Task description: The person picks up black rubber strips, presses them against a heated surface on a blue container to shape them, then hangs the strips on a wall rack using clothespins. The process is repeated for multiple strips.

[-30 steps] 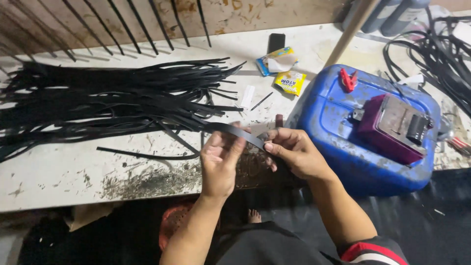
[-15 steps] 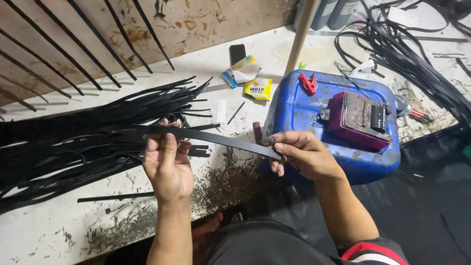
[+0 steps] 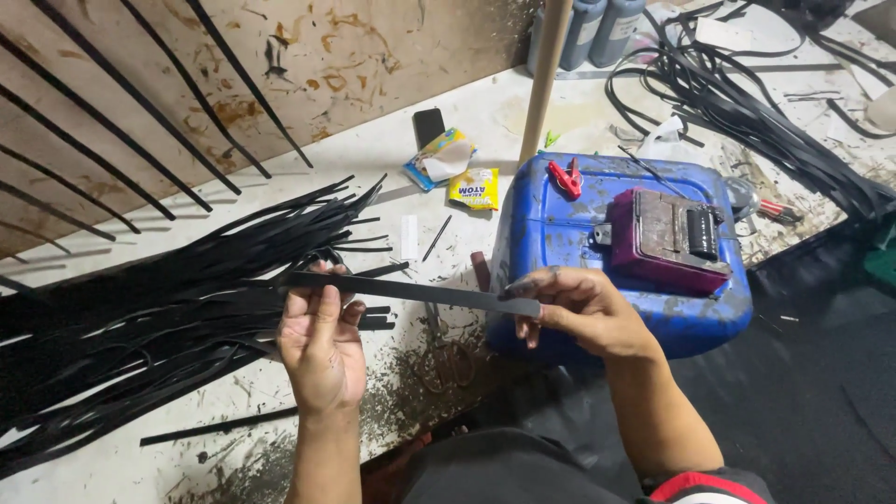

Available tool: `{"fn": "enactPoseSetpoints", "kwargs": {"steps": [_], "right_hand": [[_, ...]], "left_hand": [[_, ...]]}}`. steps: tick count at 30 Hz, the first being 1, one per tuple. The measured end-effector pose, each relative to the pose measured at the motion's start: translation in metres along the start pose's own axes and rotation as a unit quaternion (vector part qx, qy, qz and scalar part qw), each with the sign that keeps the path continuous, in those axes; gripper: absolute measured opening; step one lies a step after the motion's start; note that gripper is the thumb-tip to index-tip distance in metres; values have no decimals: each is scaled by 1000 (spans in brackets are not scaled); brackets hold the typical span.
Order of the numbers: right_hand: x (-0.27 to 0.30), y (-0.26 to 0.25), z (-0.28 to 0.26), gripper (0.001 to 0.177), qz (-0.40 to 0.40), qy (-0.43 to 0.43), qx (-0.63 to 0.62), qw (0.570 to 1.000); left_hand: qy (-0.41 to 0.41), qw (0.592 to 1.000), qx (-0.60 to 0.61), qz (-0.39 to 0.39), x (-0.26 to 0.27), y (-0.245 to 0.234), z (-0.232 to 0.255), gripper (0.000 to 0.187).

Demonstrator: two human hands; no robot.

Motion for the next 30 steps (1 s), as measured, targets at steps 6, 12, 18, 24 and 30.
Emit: {"fn": "enactPoseSetpoints", "kwargs": {"steps": [6, 12, 18, 24, 30], "right_hand": [[-7, 18, -23, 8, 0, -75, 120, 990], [-23, 58, -40, 10, -11, -114, 288, 951], [-5, 44, -19, 9, 13, -168, 337, 926], [6, 40, -14, 7, 89, -172, 350, 916], [12, 56, 26, 27, -52, -12, 283, 958]], "left_hand": [[29, 923, -307, -229, 13, -5, 11, 13], [263, 789, -410, -374, 31, 68, 21, 45], [262, 798, -324, -436, 36, 96, 27, 5], [275, 787, -318, -451, 41, 89, 13, 13], [274, 880, -268, -281, 19, 82, 63, 5]]}}
Point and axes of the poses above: each hand's wrist, its own x-axis away from the middle knuckle, its own y-axis out of the palm, z = x × y, the point moved 1 cm from there along -x, towards the middle knuckle, and after that the axes turned 12 degrees about -x, right-handed, at the moved point
